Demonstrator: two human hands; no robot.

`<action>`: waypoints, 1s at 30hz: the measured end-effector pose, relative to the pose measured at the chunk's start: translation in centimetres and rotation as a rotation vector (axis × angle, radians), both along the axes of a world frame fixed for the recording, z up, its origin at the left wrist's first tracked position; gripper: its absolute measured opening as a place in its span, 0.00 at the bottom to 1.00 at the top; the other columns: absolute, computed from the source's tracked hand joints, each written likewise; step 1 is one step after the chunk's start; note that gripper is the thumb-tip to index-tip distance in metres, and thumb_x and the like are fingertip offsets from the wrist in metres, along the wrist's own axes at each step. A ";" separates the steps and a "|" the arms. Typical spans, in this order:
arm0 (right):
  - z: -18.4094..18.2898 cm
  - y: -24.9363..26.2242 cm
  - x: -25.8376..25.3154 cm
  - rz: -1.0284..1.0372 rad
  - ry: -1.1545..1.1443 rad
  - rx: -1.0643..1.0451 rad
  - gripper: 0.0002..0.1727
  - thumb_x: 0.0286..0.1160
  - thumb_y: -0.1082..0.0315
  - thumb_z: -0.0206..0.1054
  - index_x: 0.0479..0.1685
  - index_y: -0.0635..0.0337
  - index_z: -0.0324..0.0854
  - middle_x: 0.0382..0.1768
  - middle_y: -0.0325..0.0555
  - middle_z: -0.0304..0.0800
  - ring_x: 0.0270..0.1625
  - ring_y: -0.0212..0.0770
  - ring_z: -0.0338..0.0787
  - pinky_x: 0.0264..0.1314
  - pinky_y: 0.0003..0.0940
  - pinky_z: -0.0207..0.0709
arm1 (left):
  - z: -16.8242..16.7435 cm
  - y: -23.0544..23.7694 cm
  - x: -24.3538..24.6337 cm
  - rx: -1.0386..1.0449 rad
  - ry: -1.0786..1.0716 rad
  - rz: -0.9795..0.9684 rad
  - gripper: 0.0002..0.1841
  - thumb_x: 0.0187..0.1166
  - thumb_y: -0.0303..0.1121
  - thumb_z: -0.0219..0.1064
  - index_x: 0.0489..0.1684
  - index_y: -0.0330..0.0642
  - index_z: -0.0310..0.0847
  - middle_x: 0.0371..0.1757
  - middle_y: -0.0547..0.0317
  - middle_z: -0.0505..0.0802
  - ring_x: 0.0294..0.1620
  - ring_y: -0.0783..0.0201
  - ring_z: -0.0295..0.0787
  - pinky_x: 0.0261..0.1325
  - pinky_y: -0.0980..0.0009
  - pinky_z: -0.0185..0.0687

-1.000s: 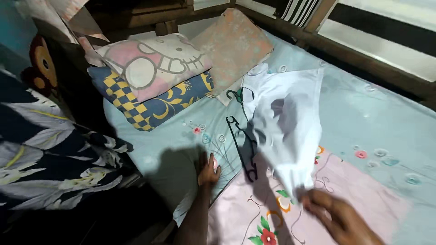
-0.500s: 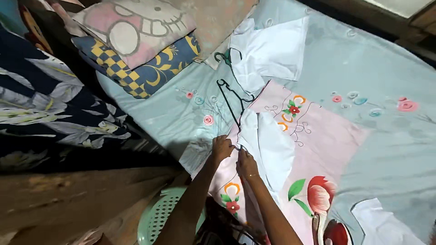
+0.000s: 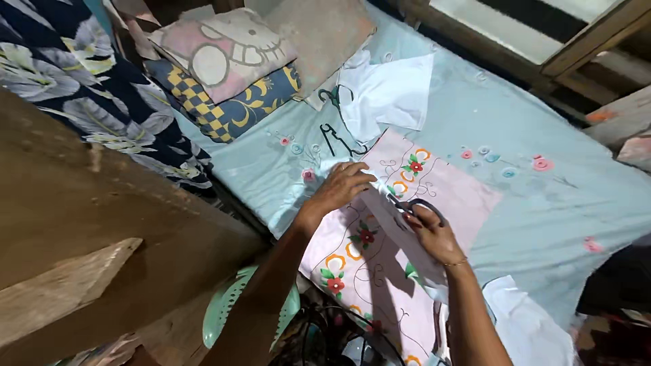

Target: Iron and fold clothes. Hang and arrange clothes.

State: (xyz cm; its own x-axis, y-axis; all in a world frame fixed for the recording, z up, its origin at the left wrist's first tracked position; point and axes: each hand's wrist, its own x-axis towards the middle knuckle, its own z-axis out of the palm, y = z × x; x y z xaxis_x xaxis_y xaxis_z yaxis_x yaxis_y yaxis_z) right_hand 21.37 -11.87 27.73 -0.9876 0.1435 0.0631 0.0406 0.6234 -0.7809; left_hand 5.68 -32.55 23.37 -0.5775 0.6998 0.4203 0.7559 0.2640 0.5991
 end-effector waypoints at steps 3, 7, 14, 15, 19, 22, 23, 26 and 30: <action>4.0 1.8 1.0 0.039 0.102 0.015 0.16 0.84 0.69 0.57 0.56 0.69 0.88 0.36 0.37 0.89 0.31 0.12 0.75 0.37 0.12 0.70 | 4.7 0.3 0.4 0.096 0.308 -0.035 0.08 0.76 0.29 0.71 0.42 0.49 0.98 0.47 0.53 0.96 0.53 0.50 0.89 0.62 0.47 0.75; 6.7 2.7 2.3 0.050 0.157 0.059 0.16 0.81 0.68 0.55 0.49 0.67 0.89 0.30 0.32 0.86 0.26 0.12 0.72 0.31 0.12 0.68 | 7.4 0.4 1.4 0.168 0.425 -0.084 0.08 0.78 0.27 0.68 0.39 0.44 0.96 0.44 0.55 0.96 0.54 0.53 0.88 0.65 0.53 0.73; 8.9 5.6 5.4 -0.049 0.100 -0.004 0.14 0.80 0.70 0.56 0.45 0.66 0.88 0.27 0.26 0.84 0.24 0.12 0.75 0.29 0.10 0.71 | 8.6 -1.9 2.0 0.199 0.410 -0.001 0.08 0.79 0.24 0.65 0.37 0.35 0.92 0.39 0.48 0.94 0.48 0.50 0.91 0.60 0.55 0.82; 8.9 5.9 5.7 -0.066 0.107 -0.023 0.13 0.79 0.71 0.57 0.44 0.66 0.88 0.28 0.25 0.85 0.25 0.12 0.76 0.30 0.10 0.72 | 8.5 -2.1 2.2 0.197 0.406 -0.002 0.07 0.78 0.23 0.66 0.37 0.35 0.92 0.38 0.48 0.94 0.47 0.50 0.92 0.59 0.56 0.83; 7.8 6.8 6.7 -0.098 0.146 -0.121 0.12 0.78 0.73 0.57 0.41 0.63 0.88 0.31 0.23 0.88 0.28 0.14 0.81 0.35 0.12 0.77 | 7.9 -2.5 3.5 0.195 0.345 0.002 0.07 0.78 0.22 0.65 0.36 0.35 0.91 0.38 0.49 0.94 0.47 0.51 0.92 0.59 0.58 0.83; 6.9 6.7 7.5 -0.112 0.123 -0.192 0.12 0.78 0.74 0.56 0.40 0.59 0.88 0.28 0.20 0.87 0.27 0.13 0.79 0.33 0.12 0.75 | 7.1 -3.0 4.1 0.203 0.307 0.026 0.08 0.78 0.21 0.64 0.35 0.33 0.91 0.37 0.48 0.94 0.45 0.51 0.91 0.57 0.59 0.83; 6.6 6.7 7.8 -0.118 0.126 -0.233 0.13 0.77 0.74 0.56 0.39 0.56 0.88 0.27 0.18 0.87 0.26 0.13 0.79 0.32 0.12 0.75 | 6.8 -3.3 4.2 0.202 0.297 0.041 0.08 0.78 0.22 0.64 0.35 0.33 0.91 0.37 0.48 0.94 0.46 0.51 0.91 0.57 0.59 0.83; 5.2 6.6 8.5 -0.128 0.164 -0.370 0.15 0.79 0.74 0.55 0.39 0.48 0.88 0.32 0.18 0.92 0.27 0.15 0.82 0.33 0.12 0.77 | 5.5 -3.9 5.0 0.204 0.234 0.081 0.07 0.78 0.21 0.65 0.35 0.31 0.91 0.38 0.47 0.95 0.47 0.50 0.92 0.60 0.56 0.84; 3.7 6.8 9.8 -0.176 0.296 -0.642 0.13 0.81 0.65 0.61 0.35 0.34 0.90 0.30 0.19 0.92 0.28 0.19 0.86 0.35 0.16 0.81 | 2.7 -5.1 6.0 0.142 0.111 0.143 0.08 0.80 0.22 0.63 0.39 0.30 0.91 0.40 0.44 0.95 0.49 0.47 0.93 0.61 0.55 0.85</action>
State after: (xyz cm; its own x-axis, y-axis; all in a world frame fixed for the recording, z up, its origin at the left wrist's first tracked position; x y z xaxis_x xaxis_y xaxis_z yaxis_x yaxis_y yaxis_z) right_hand 31.16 -5.05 31.43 -0.9010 0.3972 0.1742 -0.1716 0.0424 -0.9842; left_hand 11.66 -37.62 26.04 -0.6116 0.5434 0.5750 0.7800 0.2926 0.5532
